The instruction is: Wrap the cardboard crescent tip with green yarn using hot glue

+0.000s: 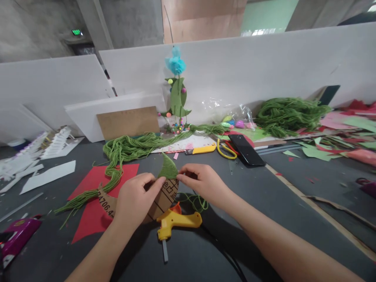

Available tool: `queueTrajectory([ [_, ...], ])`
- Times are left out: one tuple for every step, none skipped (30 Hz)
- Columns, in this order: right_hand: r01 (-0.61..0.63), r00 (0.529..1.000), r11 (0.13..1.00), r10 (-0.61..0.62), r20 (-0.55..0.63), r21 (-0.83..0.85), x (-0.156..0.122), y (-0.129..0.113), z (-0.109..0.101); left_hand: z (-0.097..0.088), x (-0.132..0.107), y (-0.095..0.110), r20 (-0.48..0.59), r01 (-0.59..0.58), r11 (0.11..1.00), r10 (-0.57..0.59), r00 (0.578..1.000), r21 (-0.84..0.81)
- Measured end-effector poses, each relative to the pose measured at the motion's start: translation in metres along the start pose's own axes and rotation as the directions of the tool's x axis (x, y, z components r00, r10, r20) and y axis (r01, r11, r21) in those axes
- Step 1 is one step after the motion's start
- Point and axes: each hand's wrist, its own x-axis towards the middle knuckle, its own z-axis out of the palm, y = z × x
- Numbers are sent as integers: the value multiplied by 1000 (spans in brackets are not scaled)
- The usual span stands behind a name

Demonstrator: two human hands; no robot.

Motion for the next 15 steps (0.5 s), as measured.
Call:
queueTrajectory([
  [-16, 1000, 1000, 16, 12, 19, 0, 1, 0, 1, 0, 0, 4, -1, 1000, 1, 1000, 8],
  [-30, 999, 999, 29, 21, 40, 1, 1, 1, 1, 0, -1, 8, -3, 1000, 3, 1000, 12],
  [-38, 999, 998, 37, 27, 55, 2, 2, 1, 2, 1, -1, 10, -6, 1000, 6, 1000, 14],
  [-44, 999, 997, 43, 28, 60, 2, 4, 0, 1, 1, -2, 8, -10, 1000, 10, 1000, 15],
  [-49, 999, 997, 47, 26, 53, 3, 6, -1, 1, 2, -4, 0, -11, 1000, 11, 1000, 22],
  [-48, 999, 998, 48, 21, 27, 5, 9, -2, 0, 3, -5, -15, -9, 999, 10, 1000, 38],
  [-44, 999, 999, 44, 13, -13, 6, 13, -3, -1, 5, -7, -32, -2, 998, 4, 999, 62],
  [-39, 999, 997, 39, 3, -60, 8, 17, -4, -3, 7, -10, -48, 13, 996, -9, 999, 93],
  [-35, 999, 993, 34, -11, -109, 9, 20, -5, -4, 9, -13, -62, 37, 992, -30, 998, 124],
  [-34, 999, 989, 29, -34, -146, 10, 23, -5, -5, 11, -16, -74, 65, 986, -54, 996, 152],
  [-24, 998, 982, 12, -65, -188, 10, 24, -4, -7, 13, -19, -83, 93, 981, -80, 993, 173],
  [-3, 996, 971, -20, -92, -238, 9, 23, -3, -7, 15, -21, -87, 116, 976, -101, 991, 185],
  [33, 993, 957, -63, -95, -289, 7, 20, -1, -8, 17, -24, -89, 131, 973, -116, 989, 190],
  [93, 990, 927, -126, -68, -363, 4, 16, 2, -8, 18, -26, -89, 140, 971, -125, 988, 193],
  [174, 982, 886, -186, 12, -429, -1, 10, 6, -7, 20, -28, -89, 143, 971, -128, 988, 194],
])
